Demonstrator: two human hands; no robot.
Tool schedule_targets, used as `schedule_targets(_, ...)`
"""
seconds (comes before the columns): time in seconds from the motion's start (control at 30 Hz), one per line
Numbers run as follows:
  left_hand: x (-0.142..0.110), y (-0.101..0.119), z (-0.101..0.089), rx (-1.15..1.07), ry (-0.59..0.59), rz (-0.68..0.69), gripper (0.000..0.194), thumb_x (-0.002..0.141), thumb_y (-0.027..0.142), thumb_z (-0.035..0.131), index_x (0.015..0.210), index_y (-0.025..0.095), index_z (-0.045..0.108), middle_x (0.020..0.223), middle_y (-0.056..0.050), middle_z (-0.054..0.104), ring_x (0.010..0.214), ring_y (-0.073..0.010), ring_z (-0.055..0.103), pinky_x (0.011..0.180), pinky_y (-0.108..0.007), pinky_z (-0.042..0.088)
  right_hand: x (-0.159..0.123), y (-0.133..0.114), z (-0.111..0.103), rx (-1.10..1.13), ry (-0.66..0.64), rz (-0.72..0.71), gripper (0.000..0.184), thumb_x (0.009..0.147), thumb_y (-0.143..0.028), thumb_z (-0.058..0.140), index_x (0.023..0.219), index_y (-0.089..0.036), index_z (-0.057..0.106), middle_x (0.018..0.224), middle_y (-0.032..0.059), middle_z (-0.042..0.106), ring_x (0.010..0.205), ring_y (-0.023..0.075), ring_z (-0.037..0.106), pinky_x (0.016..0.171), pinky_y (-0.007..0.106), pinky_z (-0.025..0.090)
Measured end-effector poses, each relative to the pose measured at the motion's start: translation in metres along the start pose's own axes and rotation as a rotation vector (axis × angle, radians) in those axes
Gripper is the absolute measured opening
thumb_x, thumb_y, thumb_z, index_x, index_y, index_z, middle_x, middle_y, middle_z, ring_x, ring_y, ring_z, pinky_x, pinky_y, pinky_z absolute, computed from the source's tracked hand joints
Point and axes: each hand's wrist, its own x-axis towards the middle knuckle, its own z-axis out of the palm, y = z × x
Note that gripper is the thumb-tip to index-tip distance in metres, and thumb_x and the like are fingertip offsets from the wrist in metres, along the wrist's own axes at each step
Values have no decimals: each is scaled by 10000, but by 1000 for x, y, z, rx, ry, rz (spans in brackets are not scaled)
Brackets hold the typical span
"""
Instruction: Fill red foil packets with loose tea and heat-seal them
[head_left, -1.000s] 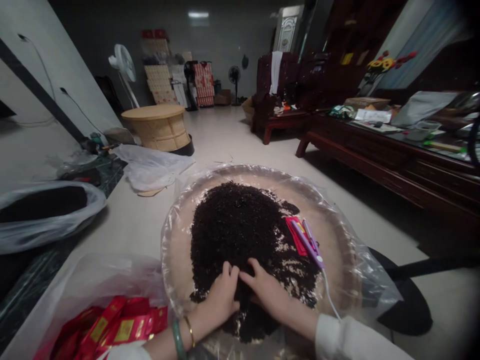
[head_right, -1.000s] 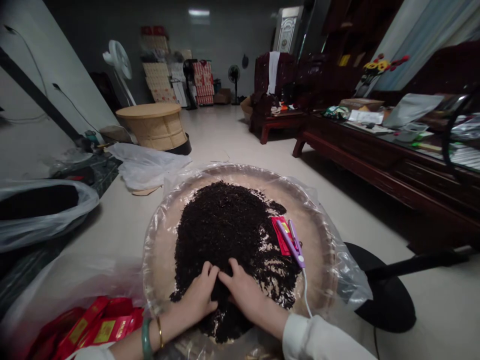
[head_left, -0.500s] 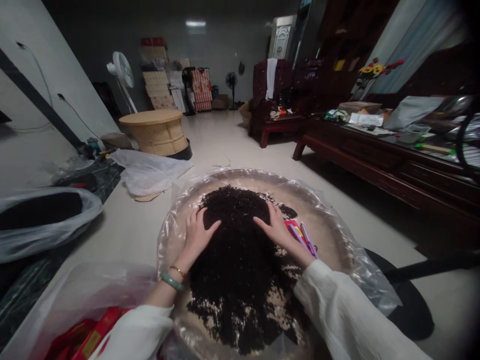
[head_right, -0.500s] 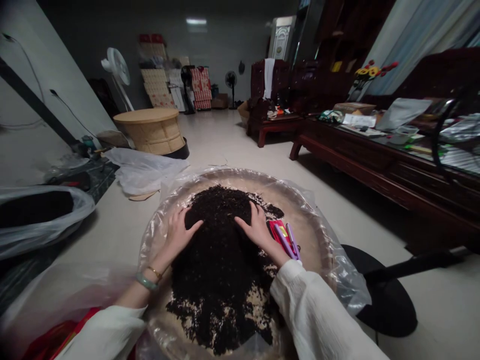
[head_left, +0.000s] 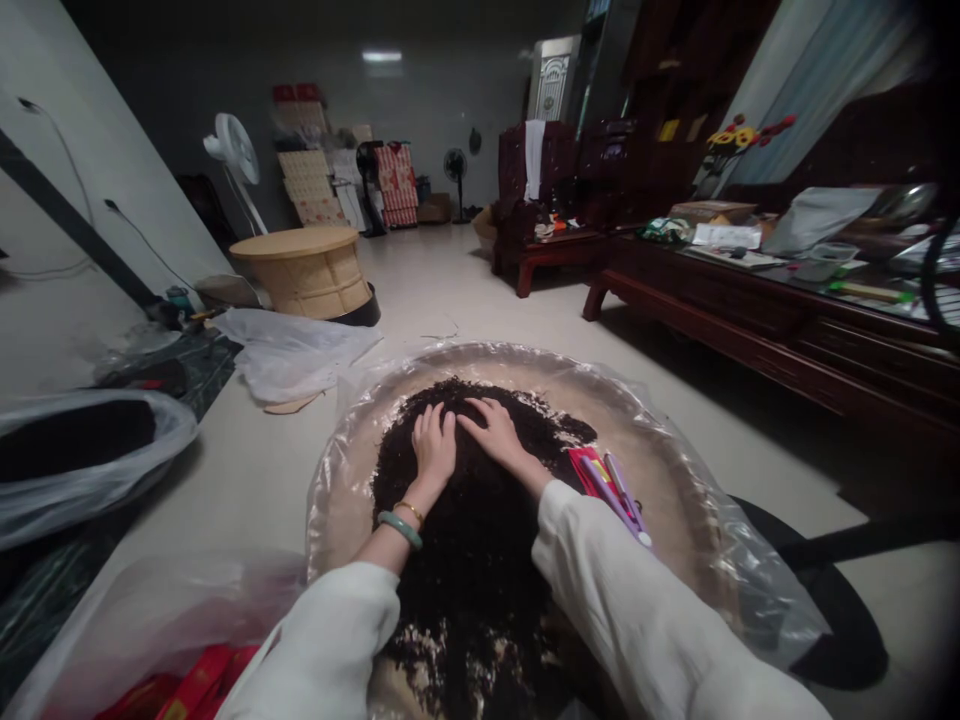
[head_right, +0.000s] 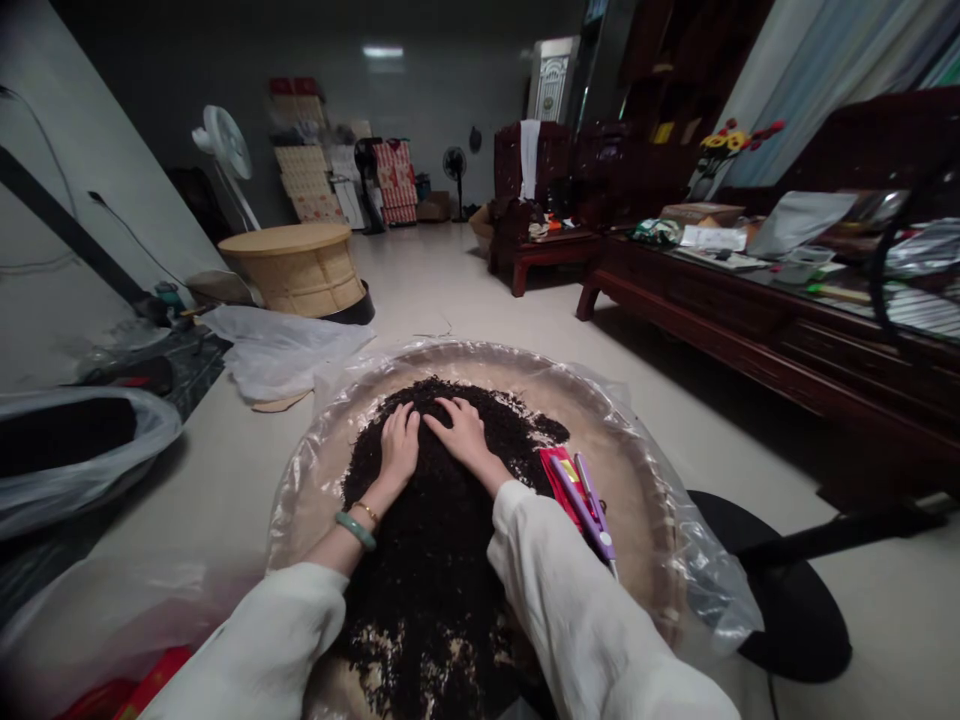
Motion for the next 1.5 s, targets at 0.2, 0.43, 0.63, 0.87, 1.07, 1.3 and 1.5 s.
schedule_targets(0.2,-17,12,-14,-114,119,267,397,960,353,300,991,128,625,1007,-104,636,982,-183,557,928,-354,439,-33,-13,6,-194,209,-509,256,809,-228,624,1049,-159,675,1108,117,560,1018,240,471,834,362,414)
schedule_targets(0.43,-40,8,-34,-156,196,340,295,965,274,336,1091,118,553,1021,-104,603,944,-142,568,856,-294,469,-55,-22,-8,-143,178,-779,246,892,-305,519,1018,-165,679,1152,114,537,1068,223,454,875,355,409)
schedule_targets(0.63,-38,-5,-36,-103,47,236,407,973,371,300,1147,147,593,1200,-89,578,1147,-196,491,1038,-419,359,-8,32,-47,-85,161,300,508,976,-352,282,1403,-123,434,1472,164,241,1368,267,233,1120,427,182)
schedule_targets(0.87,-46,-18,-25,-139,-18,104,509,969,446,270,1219,126,576,1333,-109,498,1263,-205,421,1104,-433,293,7,62,-6,-103,11,407,626,932,-473,425,1474,-175,333,1502,199,169,1400,352,127,1110,505,103)
schedule_targets(1.07,-47,-15,-27,-140,-28,105,497,965,443,283,1226,133,571,1337,-108,492,1267,-203,413,1107,-428,286,19,28,-1,-31,-27,27,345,904,-403,509,1199,-280,640,1354,40,443,1257,223,370,1082,367,265)
schedule_targets(1.3,-61,-6,-44,-99,-97,226,447,966,415,320,1256,160,546,1372,-100,453,1284,-204,388,1100,-450,293,-29,5,-28,95,-119,-503,315,918,-364,490,1135,-214,664,1128,44,605,1060,164,507,979,317,383)
schedule_targets(1.5,-60,-14,-48,87,-174,354,723,831,525,538,1418,146,352,1495,-148,249,1388,-295,216,1112,-515,234,-23,24,-25,78,-94,-134,593,968,-496,275,1439,-152,384,1464,109,325,1373,284,257,1109,554,153)
